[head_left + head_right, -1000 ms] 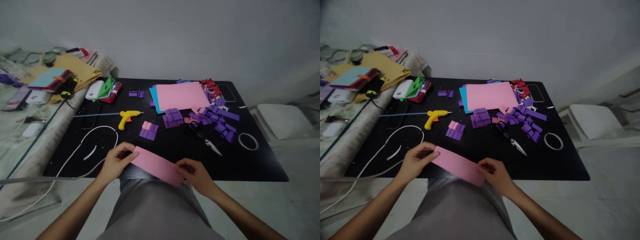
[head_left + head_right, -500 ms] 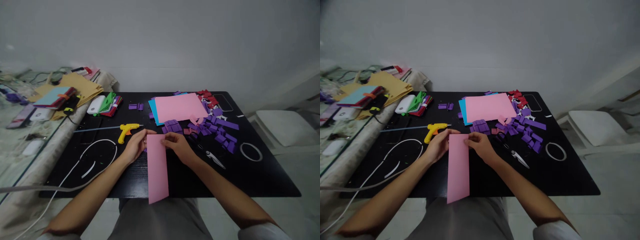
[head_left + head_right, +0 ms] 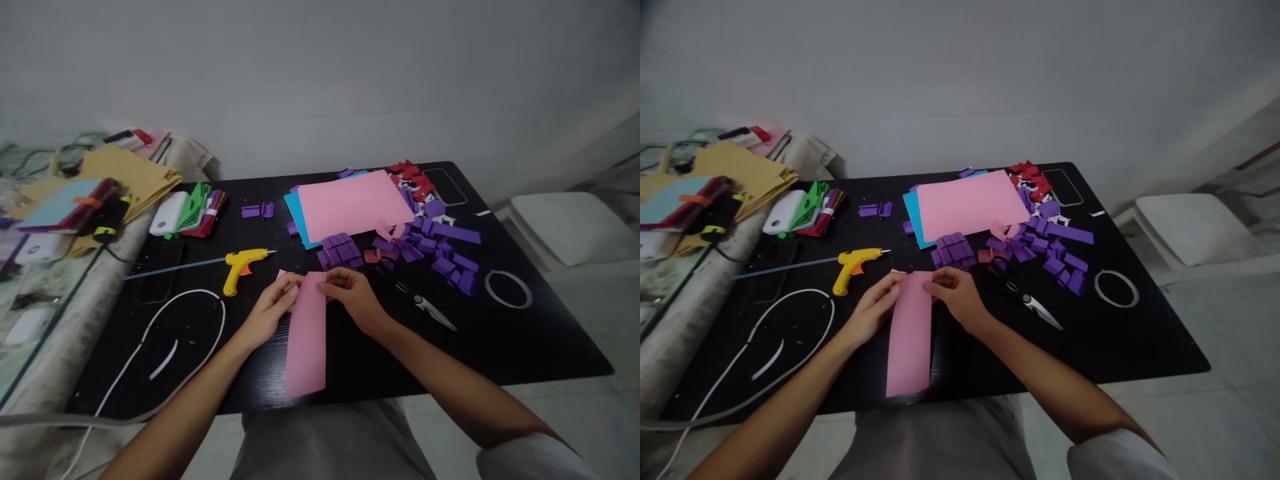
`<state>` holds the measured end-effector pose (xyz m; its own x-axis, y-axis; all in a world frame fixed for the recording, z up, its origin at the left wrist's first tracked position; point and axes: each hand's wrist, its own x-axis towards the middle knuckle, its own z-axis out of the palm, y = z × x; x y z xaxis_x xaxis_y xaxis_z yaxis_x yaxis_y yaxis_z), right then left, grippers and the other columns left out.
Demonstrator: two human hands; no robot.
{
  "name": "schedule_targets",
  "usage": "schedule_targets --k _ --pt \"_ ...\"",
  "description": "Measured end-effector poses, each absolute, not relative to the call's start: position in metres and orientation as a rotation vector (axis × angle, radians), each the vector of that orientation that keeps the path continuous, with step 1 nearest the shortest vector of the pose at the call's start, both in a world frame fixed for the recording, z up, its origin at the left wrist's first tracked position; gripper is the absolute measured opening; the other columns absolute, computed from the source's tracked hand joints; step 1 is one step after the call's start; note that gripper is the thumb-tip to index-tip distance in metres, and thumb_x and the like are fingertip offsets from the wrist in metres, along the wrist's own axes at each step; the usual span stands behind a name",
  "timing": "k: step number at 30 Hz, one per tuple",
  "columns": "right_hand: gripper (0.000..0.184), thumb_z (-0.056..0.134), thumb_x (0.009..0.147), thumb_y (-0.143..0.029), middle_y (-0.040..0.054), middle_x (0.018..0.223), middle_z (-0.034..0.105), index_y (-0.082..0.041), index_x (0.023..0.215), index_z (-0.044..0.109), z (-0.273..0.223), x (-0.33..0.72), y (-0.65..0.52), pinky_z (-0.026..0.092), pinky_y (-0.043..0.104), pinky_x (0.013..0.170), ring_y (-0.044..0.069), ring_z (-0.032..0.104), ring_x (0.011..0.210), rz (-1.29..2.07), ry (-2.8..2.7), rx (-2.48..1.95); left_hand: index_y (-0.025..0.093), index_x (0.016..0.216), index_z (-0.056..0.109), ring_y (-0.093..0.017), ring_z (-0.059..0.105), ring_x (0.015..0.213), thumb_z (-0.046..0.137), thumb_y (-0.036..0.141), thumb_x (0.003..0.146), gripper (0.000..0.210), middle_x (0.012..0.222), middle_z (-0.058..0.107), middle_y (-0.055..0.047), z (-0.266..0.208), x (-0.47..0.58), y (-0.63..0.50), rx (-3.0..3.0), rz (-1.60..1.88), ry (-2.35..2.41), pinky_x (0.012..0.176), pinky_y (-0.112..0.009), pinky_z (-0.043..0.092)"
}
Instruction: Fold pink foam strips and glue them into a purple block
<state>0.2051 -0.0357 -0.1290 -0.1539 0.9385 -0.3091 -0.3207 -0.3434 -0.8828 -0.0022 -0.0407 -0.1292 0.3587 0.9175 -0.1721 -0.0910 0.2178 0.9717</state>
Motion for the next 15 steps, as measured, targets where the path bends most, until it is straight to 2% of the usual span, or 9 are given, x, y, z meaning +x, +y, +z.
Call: schedule_targets --k 5,11,15 --pt "0.037 0.099 0.063 -0.038 -0.0029 0.071 0.071 -0.018 0.079 0.073 -0.132 0.205 -0.039 0.053 0.021 0.053 0.009 0.061 0.058 1.670 -0.872 -1.068 0.018 0.106 0.065 -0.013 0.062 0.069 0.072 0.057 0.094 0.041 0.085 0.066 -0.001 -0.126 0.006 -0.044 1.195 0.821 0.796 0.062 -0.021 0.050" --pt "0.038 0.101 0.061 -0.032 -0.0037 0.076 0.073 -0.019 0.082 0.071 -0.134 0.200 -0.046 0.065 0.025 0.059 0.013 0.070 0.064 1.761 -0.824 -0.946 0.018 0.102 0.065 -0.012 0.063 0.063 0.075 0.051 0.094 0.036 0.073 0.064 0.002 -0.126 0.013 -0.051 1.196 0.842 0.898 0.062 -0.022 0.049" --pt "0.033 0.096 0.071 -0.038 -0.0020 0.082 0.074 -0.019 0.088 0.074 -0.134 0.201 -0.047 0.068 0.027 0.062 0.014 0.074 0.071 1.756 -0.832 -0.919 0.017 0.095 0.064 -0.011 0.059 0.058 0.076 0.052 0.092 0.037 0.070 0.062 0.003 -0.128 0.010 -0.051 1.187 0.845 0.986 0.058 -0.022 0.046"
